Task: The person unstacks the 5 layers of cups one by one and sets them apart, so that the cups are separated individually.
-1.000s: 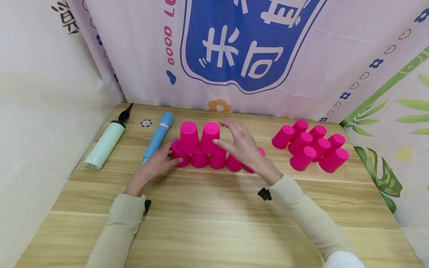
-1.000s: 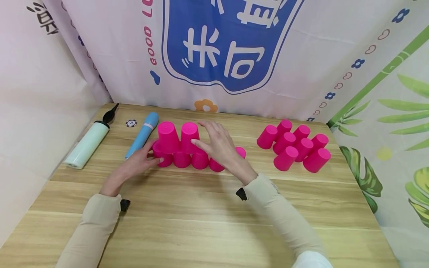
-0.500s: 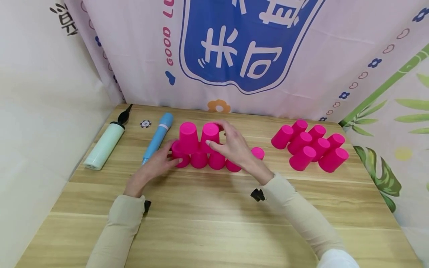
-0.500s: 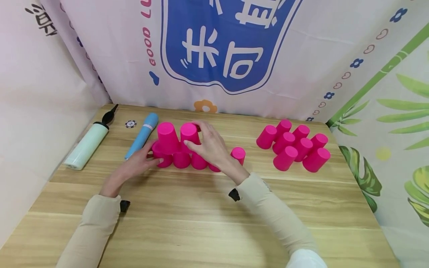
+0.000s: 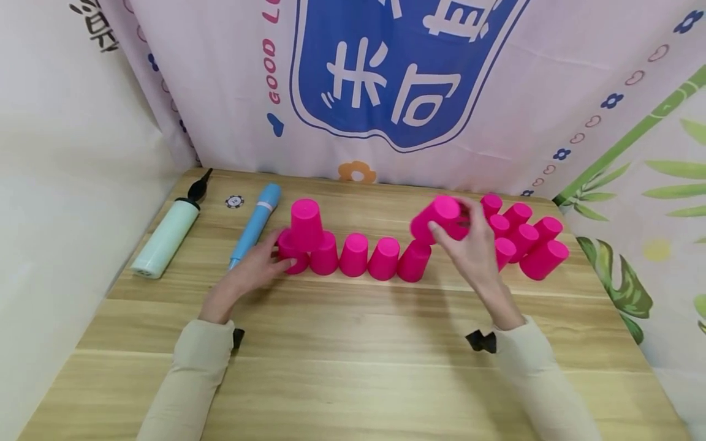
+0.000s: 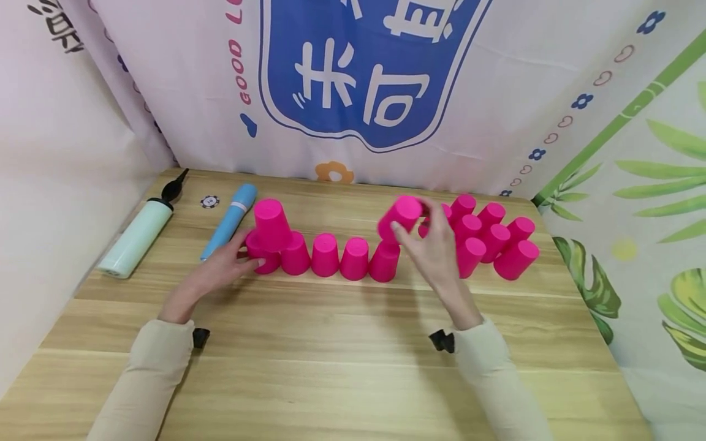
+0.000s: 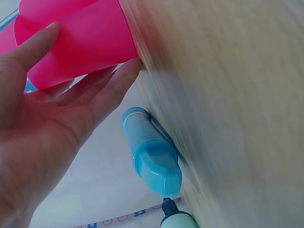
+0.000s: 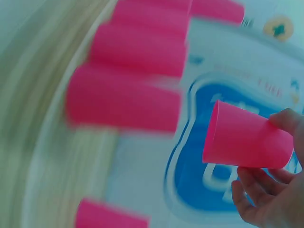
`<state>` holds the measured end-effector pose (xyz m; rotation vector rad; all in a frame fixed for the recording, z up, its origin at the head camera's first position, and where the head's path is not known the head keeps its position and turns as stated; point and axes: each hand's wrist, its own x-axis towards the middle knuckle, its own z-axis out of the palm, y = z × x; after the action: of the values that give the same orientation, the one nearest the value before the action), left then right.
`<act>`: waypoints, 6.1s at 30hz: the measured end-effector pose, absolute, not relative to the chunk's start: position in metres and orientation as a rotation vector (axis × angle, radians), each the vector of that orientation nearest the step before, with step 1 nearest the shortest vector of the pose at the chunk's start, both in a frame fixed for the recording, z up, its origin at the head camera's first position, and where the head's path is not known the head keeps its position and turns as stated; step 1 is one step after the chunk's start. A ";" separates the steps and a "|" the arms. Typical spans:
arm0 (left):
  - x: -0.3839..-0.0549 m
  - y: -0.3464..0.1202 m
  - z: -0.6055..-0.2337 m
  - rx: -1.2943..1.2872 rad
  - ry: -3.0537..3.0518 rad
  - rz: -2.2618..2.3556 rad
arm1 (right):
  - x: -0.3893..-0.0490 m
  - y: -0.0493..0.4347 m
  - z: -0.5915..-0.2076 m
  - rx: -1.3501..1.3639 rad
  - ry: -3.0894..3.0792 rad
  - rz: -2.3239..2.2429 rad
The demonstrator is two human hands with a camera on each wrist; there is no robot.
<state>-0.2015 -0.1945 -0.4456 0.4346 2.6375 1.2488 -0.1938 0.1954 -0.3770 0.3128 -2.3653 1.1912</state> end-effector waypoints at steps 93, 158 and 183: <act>-0.187 -0.198 -0.443 0.466 2.658 1.288 | -0.205 0.021 -0.345 0.867 -2.710 1.041; -0.185 -0.194 -0.442 0.421 2.712 1.216 | -0.215 0.249 -0.403 0.065 -2.943 0.580; -0.186 -0.193 -0.442 0.382 2.683 1.223 | -0.192 0.208 -0.370 0.476 -2.623 0.775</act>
<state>-0.1861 -0.1927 -0.4422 0.3821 2.6826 1.2231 -0.1919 0.2077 -0.3703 0.4758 -2.6231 0.7753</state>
